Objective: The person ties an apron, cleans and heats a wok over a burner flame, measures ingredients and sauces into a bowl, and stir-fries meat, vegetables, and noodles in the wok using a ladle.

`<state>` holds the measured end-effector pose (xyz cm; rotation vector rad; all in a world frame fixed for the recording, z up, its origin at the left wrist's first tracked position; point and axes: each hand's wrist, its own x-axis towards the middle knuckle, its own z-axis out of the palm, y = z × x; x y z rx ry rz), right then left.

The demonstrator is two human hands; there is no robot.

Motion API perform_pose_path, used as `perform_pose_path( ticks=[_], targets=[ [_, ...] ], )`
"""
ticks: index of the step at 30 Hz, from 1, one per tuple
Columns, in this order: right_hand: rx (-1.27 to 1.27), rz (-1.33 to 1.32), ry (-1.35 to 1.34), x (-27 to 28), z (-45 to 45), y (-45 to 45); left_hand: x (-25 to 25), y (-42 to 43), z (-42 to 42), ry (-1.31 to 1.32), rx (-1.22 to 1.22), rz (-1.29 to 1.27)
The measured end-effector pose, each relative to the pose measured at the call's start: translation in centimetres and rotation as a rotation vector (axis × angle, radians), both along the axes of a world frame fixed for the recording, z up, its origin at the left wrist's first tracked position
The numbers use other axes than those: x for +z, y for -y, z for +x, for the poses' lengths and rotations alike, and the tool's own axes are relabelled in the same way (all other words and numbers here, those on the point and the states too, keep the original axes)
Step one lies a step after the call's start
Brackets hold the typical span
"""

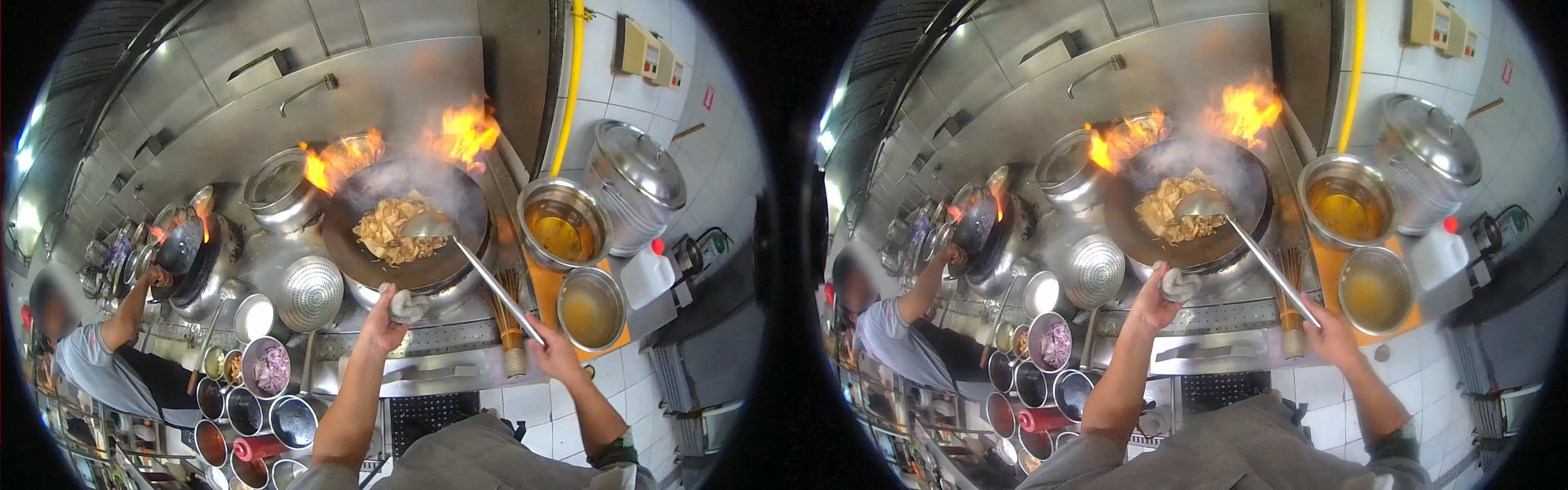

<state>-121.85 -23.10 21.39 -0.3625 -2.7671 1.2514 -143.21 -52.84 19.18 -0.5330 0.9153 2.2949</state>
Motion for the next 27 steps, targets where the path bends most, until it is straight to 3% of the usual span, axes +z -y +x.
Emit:
perform_pose_path(
  ticks=[3,5,7,9,12,14,16,19,21,22,23,25,27],
  targets=[
    [0.048,0.029,0.078,4.2,0.6,-2.0,0.0,-1.4,-1.6,0.044,-0.045,0.042],
    [0.085,0.05,-0.007,4.9,0.6,-3.2,0.6,-2.8,-2.0,0.054,-0.079,-0.011],
    [0.126,0.046,0.118,6.8,0.1,-4.0,-2.5,-2.9,-3.9,0.05,-0.129,-0.003],
    [0.197,0.049,0.055,7.1,-0.9,-5.8,-3.8,-2.8,-3.4,0.056,-0.171,0.001],
    [0.386,0.173,-0.028,10.1,-3.5,-8.5,-0.2,-3.0,-0.7,-0.11,-0.086,-0.167],
    [0.429,0.045,0.351,14.2,-4.0,-9.0,4.1,-2.8,2.4,-0.121,-0.043,-0.143],
    [0.411,0.045,0.388,15.7,-6.1,-7.4,4.3,-2.1,2.6,-0.128,-0.125,-0.124],
    [0.46,0.095,0.323,12.4,-8.8,-6.6,1.5,-2.6,1.5,-0.12,-0.101,-0.08],
    [0.471,0.427,-0.01,10.0,-9.3,-5.6,-1.9,-1.4,3.6,-0.115,-0.035,-0.151],
    [0.379,0.517,0.127,11.0,-8.7,-4.6,-2.9,-0.7,6.4,-0.135,-0.002,-0.166],
    [0.378,0.523,0.116,11.2,-7.9,-4.9,-2.6,-0.2,9.0,-0.153,0.031,-0.184],
    [0.512,0.415,-0.034,11.2,-6.9,-7.3,2.7,-1.3,12.8,-0.288,0.249,-0.016],
    [0.533,0.329,0.095,11.9,-6.3,-8.4,5.3,-0.4,9.8,0.029,0.037,-0.282]
  ],
)
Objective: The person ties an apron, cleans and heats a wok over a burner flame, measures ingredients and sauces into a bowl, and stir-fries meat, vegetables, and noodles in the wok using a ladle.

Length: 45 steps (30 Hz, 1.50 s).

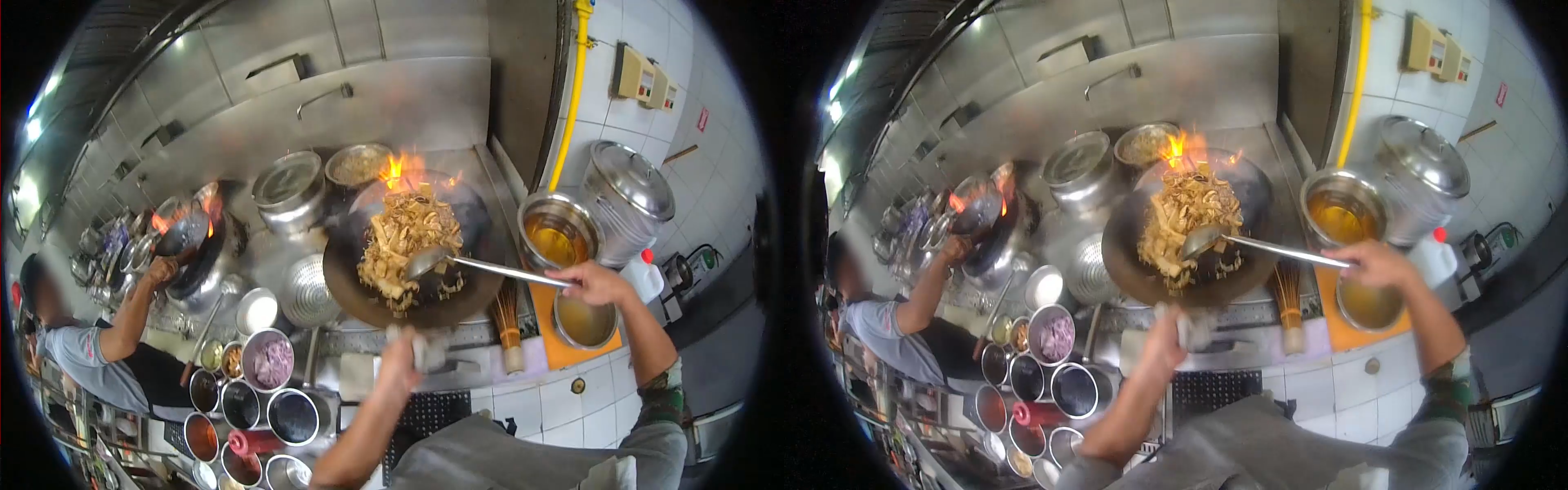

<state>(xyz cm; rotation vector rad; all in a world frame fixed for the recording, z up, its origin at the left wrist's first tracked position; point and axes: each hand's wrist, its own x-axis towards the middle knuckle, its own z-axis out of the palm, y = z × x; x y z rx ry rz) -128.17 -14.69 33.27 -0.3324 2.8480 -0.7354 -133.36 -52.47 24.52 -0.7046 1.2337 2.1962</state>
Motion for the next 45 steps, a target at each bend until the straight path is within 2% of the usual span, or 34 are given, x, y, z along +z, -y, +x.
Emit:
perform_pose_path(
  ticks=[1,3,4,6,7,8,9,10,12,14,15,16,18,20,21,22,23,24,25,26,27,28,30,34,35,36,38,39,40,42,44,45],
  targets=[
    [-0.039,-0.022,0.111,1.4,-0.7,0.3,0.6,0.2,-2.2,-0.047,-0.122,0.218],
    [-0.164,0.017,0.276,3.9,-2.3,2.8,0.1,-1.6,-5.7,-0.061,-0.105,0.143],
    [-0.169,0.015,0.271,2.8,-2.9,3.1,-1.3,-2.2,-7.3,-0.076,-0.113,0.155],
    [-0.083,0.098,-0.056,-0.6,-4.7,3.4,-7.5,-1.4,-7.1,-0.103,-0.126,0.154],
    [-0.185,0.22,-0.029,0.7,-3.9,5.4,-9.7,-0.9,-6.4,-0.142,-0.136,0.157],
    [-0.195,0.218,-0.039,0.2,-3.0,4.7,-9.7,-0.3,-3.7,-0.166,-0.097,0.166],
    [-0.131,0.157,-0.131,-0.6,-1.9,3.2,-8.7,0.2,-0.8,-0.307,-0.106,0.174],
    [-0.066,0.091,-0.227,-1.1,-1.6,1.8,-5.7,-0.2,1.5,-0.33,0.005,0.182],
    [-0.021,0.016,-0.141,0.6,0.2,0.6,0.0,-0.5,0.6,-0.011,-0.033,-0.02],
    [-0.096,0.007,0.152,3.9,-0.3,0.3,0.0,-1.0,-4.3,-0.036,-0.174,0.226],
    [-0.11,0.056,0.205,4.2,-0.8,0.7,-1.0,-1.7,-6.6,-0.062,-0.175,0.21],
    [-0.11,0.054,0.2,3.2,-1.7,1.0,0.6,-3.0,-6.9,-0.084,-0.101,0.145],
    [-0.029,0.111,-0.018,0.2,-3.9,1.9,-4.6,-3.6,-9.8,-0.104,-0.138,0.251],
    [-0.137,0.177,0.009,0.1,-3.8,4.7,-9.6,-2.8,-8.7,-0.135,-0.158,0.227],
    [-0.233,0.241,0.039,-0.1,-3.7,5.6,-9.0,-2.3,-5.9,-0.157,-0.103,0.092],
    [-0.24,0.239,0.02,-0.5,-3.0,4.5,-9.5,-1.4,-3.9,-0.106,-0.14,0.063],
    [-0.156,0.153,-0.069,-1.0,-1.8,2.5,-11.4,-0.9,-1.9,-0.259,-0.066,0.11],
    [-0.071,0.069,-0.153,-1.0,-1.2,1.6,-10.1,-1.5,-0.1,-0.438,0.023,0.162],
    [-0.07,0.071,-0.139,0.2,-1.0,1.4,-5.7,-1.5,-0.1,-0.226,-0.024,0.061],
    [-0.076,0.047,0.03,1.9,-0.6,1.0,-1.8,-1.4,-1.1,0.007,-0.068,-0.038],
    [-0.087,0.021,0.176,2.9,-0.6,0.7,-1.6,-1.2,-3.2,-0.04,-0.163,0.129],
    [-0.088,0.025,0.166,2.9,-1.4,0.6,0.4,-2.0,-4.7,-0.041,-0.106,0.09],
    [0.007,0.077,0.037,1.1,-3.0,0.8,-4.7,-2.6,-9.7,-0.099,-0.17,0.235],
    [-0.193,0.206,0.009,-0.1,-3.3,5.0,-8.3,-1.7,-5.9,-0.107,-0.094,0.198],
    [-0.134,0.187,-0.12,-0.7,-2.3,3.7,-10.1,-0.7,-3.8,-0.152,-0.104,0.197],
    [-0.136,0.186,-0.138,-1.1,-1.9,1.8,-9.0,-0.2,-1.0,-0.244,-0.035,0.121],
    [0.028,0.053,-0.194,-1.4,-0.2,-0.9,-4.3,-1.0,1.0,-0.288,0.082,0.03],
    [-0.104,-0.005,0.086,1.0,0.2,-0.1,-3.5,-0.3,0.4,-0.121,-0.011,0.084],
    [-0.09,-0.003,0.167,2.1,-0.1,0.3,-2.2,-0.1,-2.2,0.011,-0.108,0.151],
    [-0.037,0.003,0.129,2.3,-1.8,1.4,-0.2,-1.3,-5.3,-0.106,-0.139,0.077],
    [-0.08,0.057,0.091,0.9,-4.1,3.7,-2.1,-2.2,-8.2,-0.086,-0.137,0.236],
    [-0.125,0.107,0.047,0.2,-4.2,4.4,-5.1,-1.8,-8.8,-0.146,-0.137,0.252]
  ],
)
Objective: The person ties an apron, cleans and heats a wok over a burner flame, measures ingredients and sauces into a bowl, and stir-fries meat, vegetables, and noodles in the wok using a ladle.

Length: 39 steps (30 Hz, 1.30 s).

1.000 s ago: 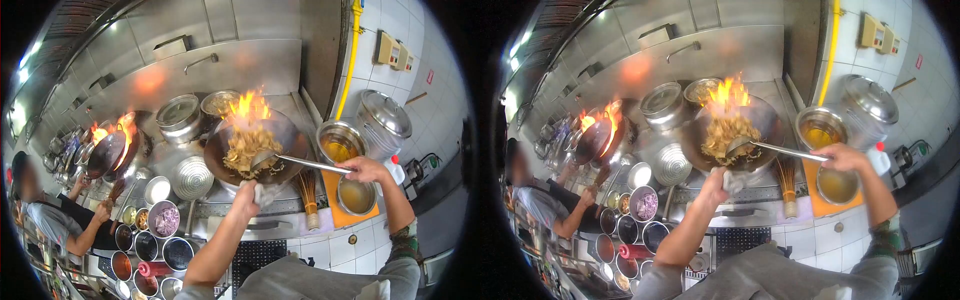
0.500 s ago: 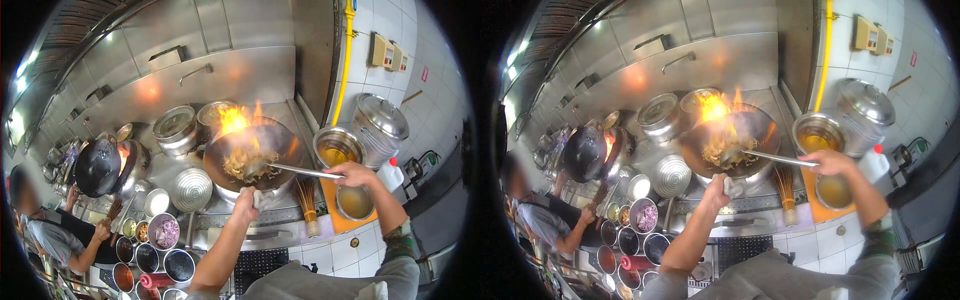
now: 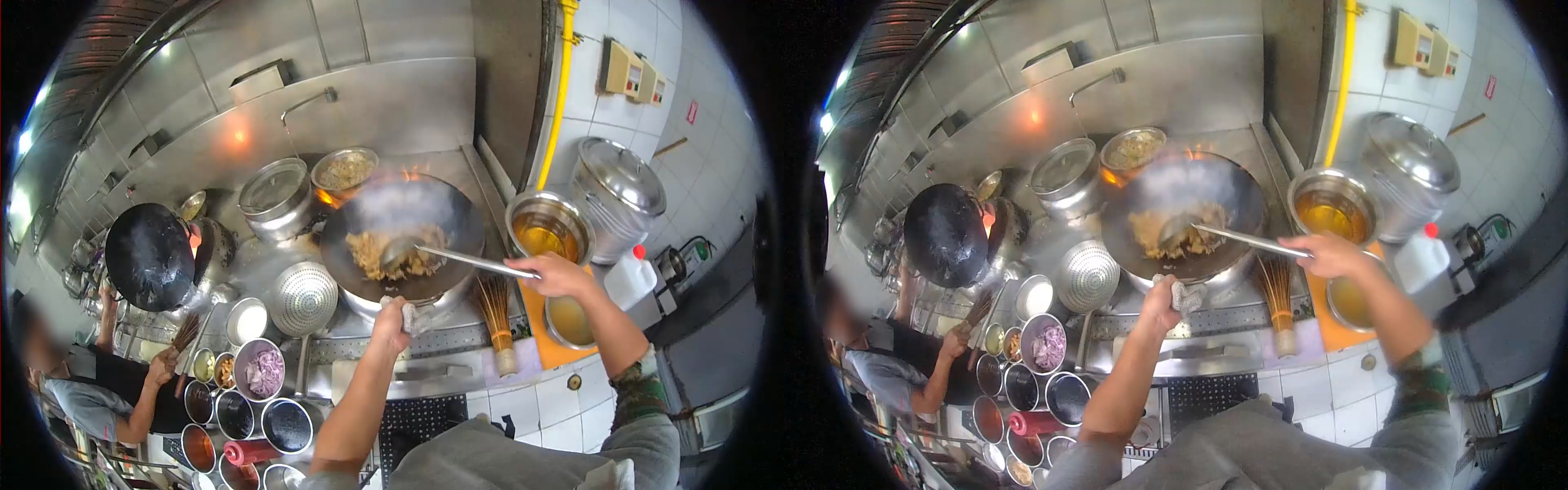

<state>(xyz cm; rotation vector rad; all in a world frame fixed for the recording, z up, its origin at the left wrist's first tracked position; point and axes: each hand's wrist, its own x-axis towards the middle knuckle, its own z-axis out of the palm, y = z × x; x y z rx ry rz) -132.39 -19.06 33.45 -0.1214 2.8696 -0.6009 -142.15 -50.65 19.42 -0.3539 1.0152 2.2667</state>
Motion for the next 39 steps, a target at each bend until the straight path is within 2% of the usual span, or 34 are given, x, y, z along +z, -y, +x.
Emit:
perform_pose_path(
  ticks=[1,3,4,5,6,7,9,10,12,13,15,17,19,20,21,22,23,25,27,29,30,31,33,34,37,39],
  targets=[
    [-0.006,-0.009,0.007,-0.5,0.7,0.2,0.0,0.4,1.8,0.007,-0.006,-0.009],
    [-0.005,0.161,-0.141,-1.0,1.4,0.3,-0.5,1.3,6.0,-0.009,0.078,-0.185],
    [-0.005,0.051,-0.144,-1.2,2.5,-1.4,-3.4,2.2,7.9,-0.096,0.123,-0.097],
    [0.034,-0.116,-0.17,-1.5,3.3,-3.3,-1.7,1.0,9.9,-0.223,0.327,-0.006],
    [0.076,-0.28,-0.168,-1.6,4.1,-5.0,0.6,1.2,9.6,-0.089,0.225,-0.096],
    [0.109,-0.231,-0.155,-1.1,4.4,-6.0,2.5,1.8,9.1,0.078,0.13,-0.186],
    [-0.021,-0.181,0.159,2.8,3.9,-4.9,4.6,1.5,5.7,0.093,0.067,-0.124],
    [-0.018,-0.179,0.151,2.9,3.1,-4.7,4.7,0.9,4.0,0.085,0.07,-0.121],
    [0.101,-0.017,0.026,1.6,1.8,-4.4,3.1,0.0,1.5,0.021,-0.011,-0.039],
    [0.101,-0.016,0.018,0.8,1.6,-3.6,2.7,-0.2,2.1,0.012,-0.01,-0.037],
    [0.043,0.018,-0.083,-0.7,1.3,-1.3,1.4,0.0,3.9,0.043,0.087,-0.224],
    [0.017,-0.062,-0.272,-1.4,4.3,-0.3,-3.3,1.3,7.6,-0.066,0.126,-0.153],
    [0.026,-0.284,-0.232,-2.0,7.2,-0.7,0.1,0.6,11.8,-0.194,0.254,0.084],
    [0.034,-0.283,-0.202,-1.0,8.1,-0.1,-0.3,1.1,10.6,-0.052,0.236,-0.113],
    [-0.176,-0.54,0.063,0.2,9.3,1.0,1.6,1.2,9.3,0.151,0.168,-0.162],
    [-0.388,-0.781,0.287,1.6,9.1,1.9,3.0,1.0,8.2,0.083,0.153,-0.026],
    [-0.372,-0.779,0.266,2.8,8.4,2.4,4.4,0.7,7.1,-0.011,0.13,0.112],
    [-0.401,-1.037,0.289,4.5,7.4,3.3,5.5,0.0,7.0,-0.051,0.156,0.112],
    [-0.444,-1.074,0.264,5.6,6.7,2.8,6.8,-0.5,8.6,-0.068,0.186,0.1],
    [-0.417,-1.04,0.293,6.7,5.6,2.4,8.7,-0.7,9.9,-0.088,0.184,-0.122],
    [-0.435,-0.958,0.259,6.9,5.2,2.2,5.1,-1.1,9.9,-0.303,0.27,-0.246],
    [-0.424,-0.97,0.248,7.0,4.9,2.4,4.2,-1.7,10.8,-0.487,0.353,-0.346],
    [-0.486,-0.873,0.281,7.4,4.3,3.4,1.2,-2.2,11.4,-0.589,0.361,-0.574],
    [-0.505,-0.904,0.334,7.5,4.0,4.4,1.0,-2.2,11.3,-0.584,0.329,-0.505],
    [-0.489,-1.417,0.521,6.4,3.7,8.1,1.6,-1.8,10.2,-0.538,0.33,-0.483],
    [-0.377,-1.611,0.722,4.6,3.4,7.9,4.1,-0.7,10.5,-0.469,0.305,-0.385]
  ],
)
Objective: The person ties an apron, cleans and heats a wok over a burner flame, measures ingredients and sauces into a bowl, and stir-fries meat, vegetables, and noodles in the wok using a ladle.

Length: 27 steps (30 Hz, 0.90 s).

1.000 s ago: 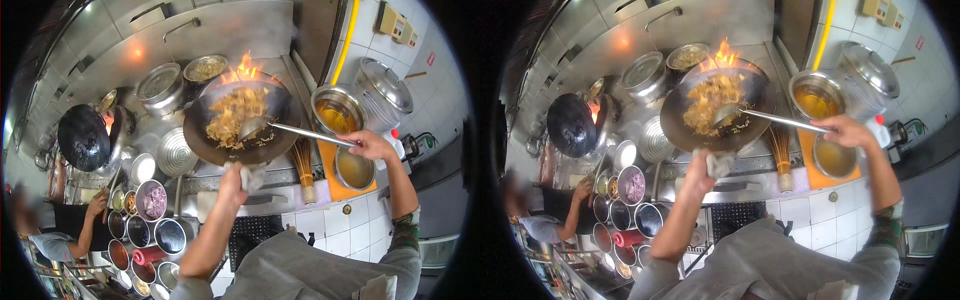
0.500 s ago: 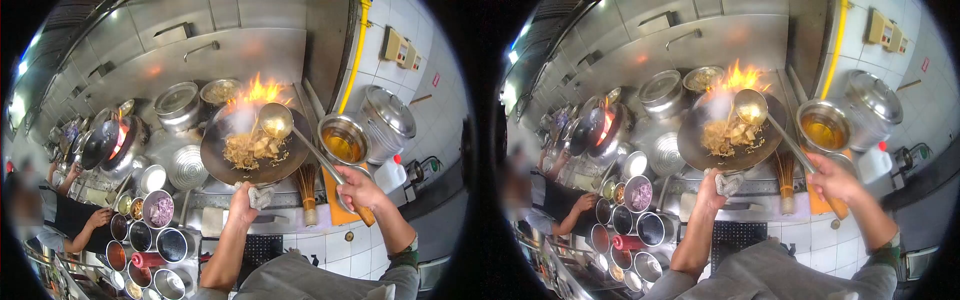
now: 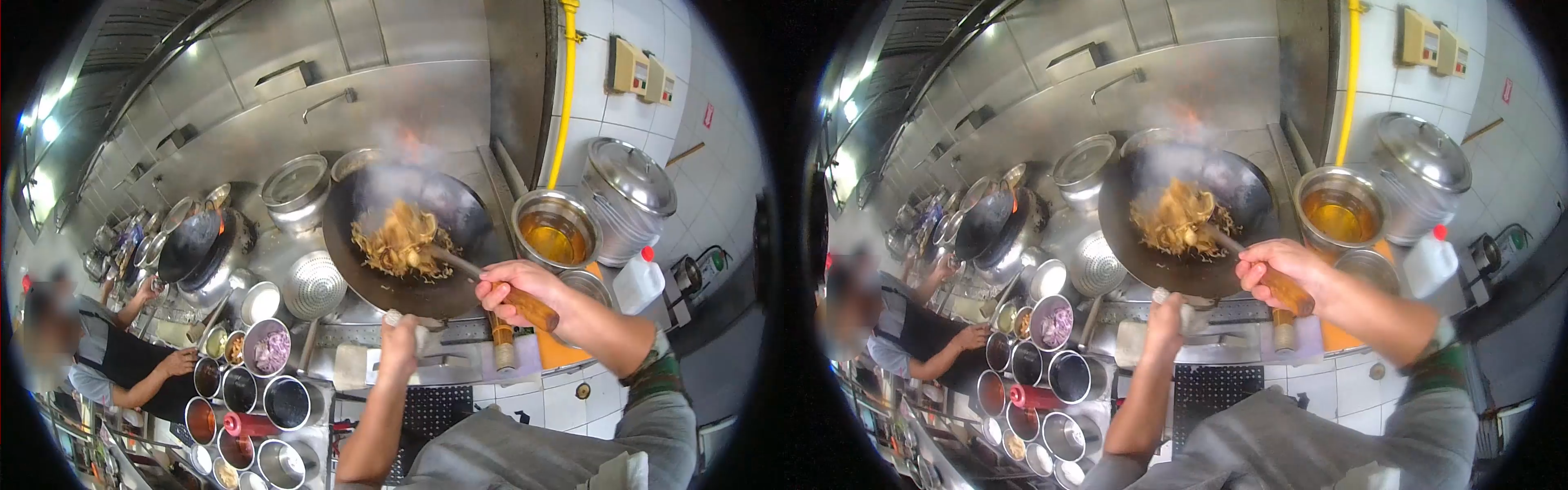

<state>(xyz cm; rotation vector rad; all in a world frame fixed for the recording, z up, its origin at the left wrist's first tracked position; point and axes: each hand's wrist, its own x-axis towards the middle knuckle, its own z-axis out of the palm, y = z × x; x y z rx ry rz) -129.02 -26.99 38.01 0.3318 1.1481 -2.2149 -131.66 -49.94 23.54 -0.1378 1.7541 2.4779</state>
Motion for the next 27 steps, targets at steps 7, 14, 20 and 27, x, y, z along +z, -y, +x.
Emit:
perform_pose_path(
  ticks=[7,14,20,27],
  targets=[
    [0.051,-0.17,0.133,-2.6,1.8,-1.9,-1.9,4.1,3.1,0.462,-0.15,0.467],
    [0.082,0.209,-0.084,-6.1,6.6,0.2,0.4,4.4,7.8,0.391,0.034,0.395],
    [0.172,-0.374,0.177,-5.7,6.9,0.5,-0.3,8.0,11.9,0.358,0.079,0.433],
    [0.223,-0.161,0.072,-2.0,10.3,2.4,3.5,10.5,16.7,0.322,0.078,0.435]
  ],
)
